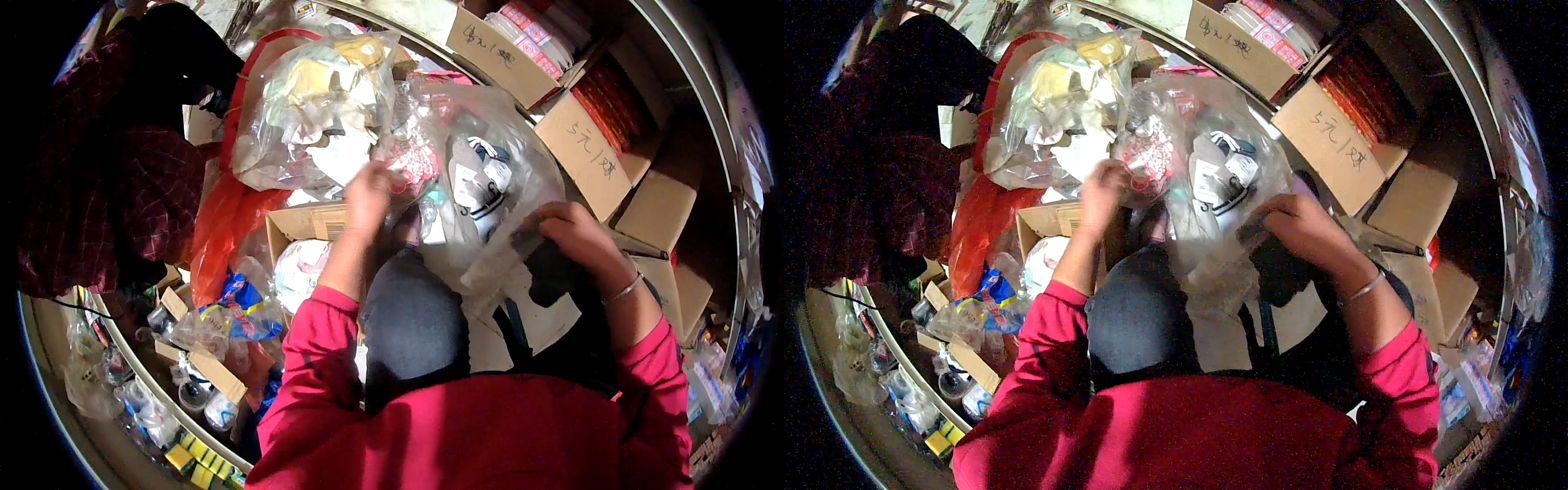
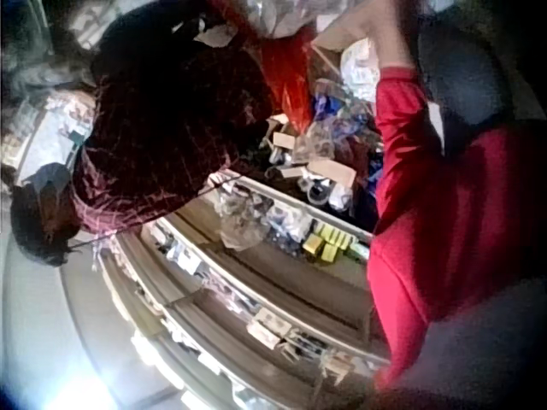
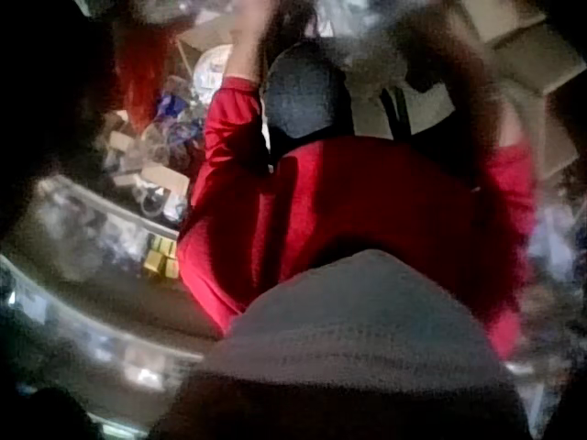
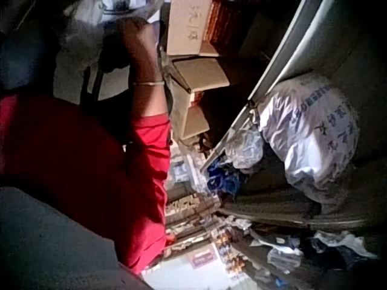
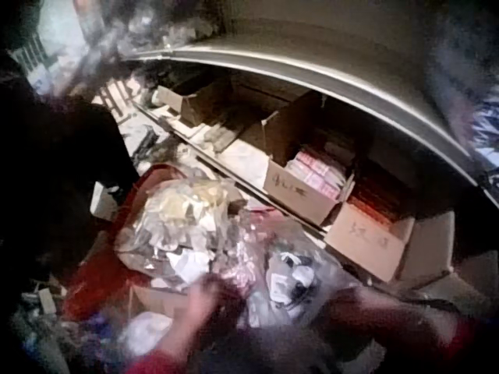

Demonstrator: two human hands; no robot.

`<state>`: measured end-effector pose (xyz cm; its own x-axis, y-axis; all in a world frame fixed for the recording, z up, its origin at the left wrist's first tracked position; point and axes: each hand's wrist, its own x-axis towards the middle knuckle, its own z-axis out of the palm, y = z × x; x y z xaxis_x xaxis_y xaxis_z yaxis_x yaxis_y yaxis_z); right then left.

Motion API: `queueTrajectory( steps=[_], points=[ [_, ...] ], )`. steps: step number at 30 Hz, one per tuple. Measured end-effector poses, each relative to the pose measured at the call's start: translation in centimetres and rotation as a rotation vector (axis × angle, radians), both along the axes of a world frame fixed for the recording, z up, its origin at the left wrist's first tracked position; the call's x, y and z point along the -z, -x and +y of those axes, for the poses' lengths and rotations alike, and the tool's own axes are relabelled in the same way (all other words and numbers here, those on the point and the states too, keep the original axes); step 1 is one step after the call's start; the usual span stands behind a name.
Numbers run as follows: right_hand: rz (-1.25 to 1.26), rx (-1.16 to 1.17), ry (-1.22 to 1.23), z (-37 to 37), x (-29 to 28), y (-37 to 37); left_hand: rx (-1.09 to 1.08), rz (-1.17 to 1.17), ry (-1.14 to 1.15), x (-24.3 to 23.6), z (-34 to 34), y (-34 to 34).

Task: The person sits on the floor in a cluttered storage area and sorts through various items. They pick up plastic bags, boxes, and packaged goods, inspect them, and place them into a red bag or onto a nearby shelf.

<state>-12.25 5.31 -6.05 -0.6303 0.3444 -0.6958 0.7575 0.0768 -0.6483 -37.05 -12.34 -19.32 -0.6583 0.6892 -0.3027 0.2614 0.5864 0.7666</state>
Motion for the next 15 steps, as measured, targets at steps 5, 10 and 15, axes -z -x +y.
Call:
queueTrajectory(
  steps=[5,10,15],
  points=[
    [0.075,-0.127,-0.016,1.8,-1.3,-2.3,0.303,0.154,0.116,4.3,3.6,0.1],
    [0.008,-0.142,0.005,3.1,-1.0,-5.5,-0.023,0.300,0.083,4.5,6.1,10.1],
    [0.025,-0.131,-0.032,2.9,-0.3,-7.7,-0.099,0.385,0.191,3.8,4.8,17.0]
  ],
)
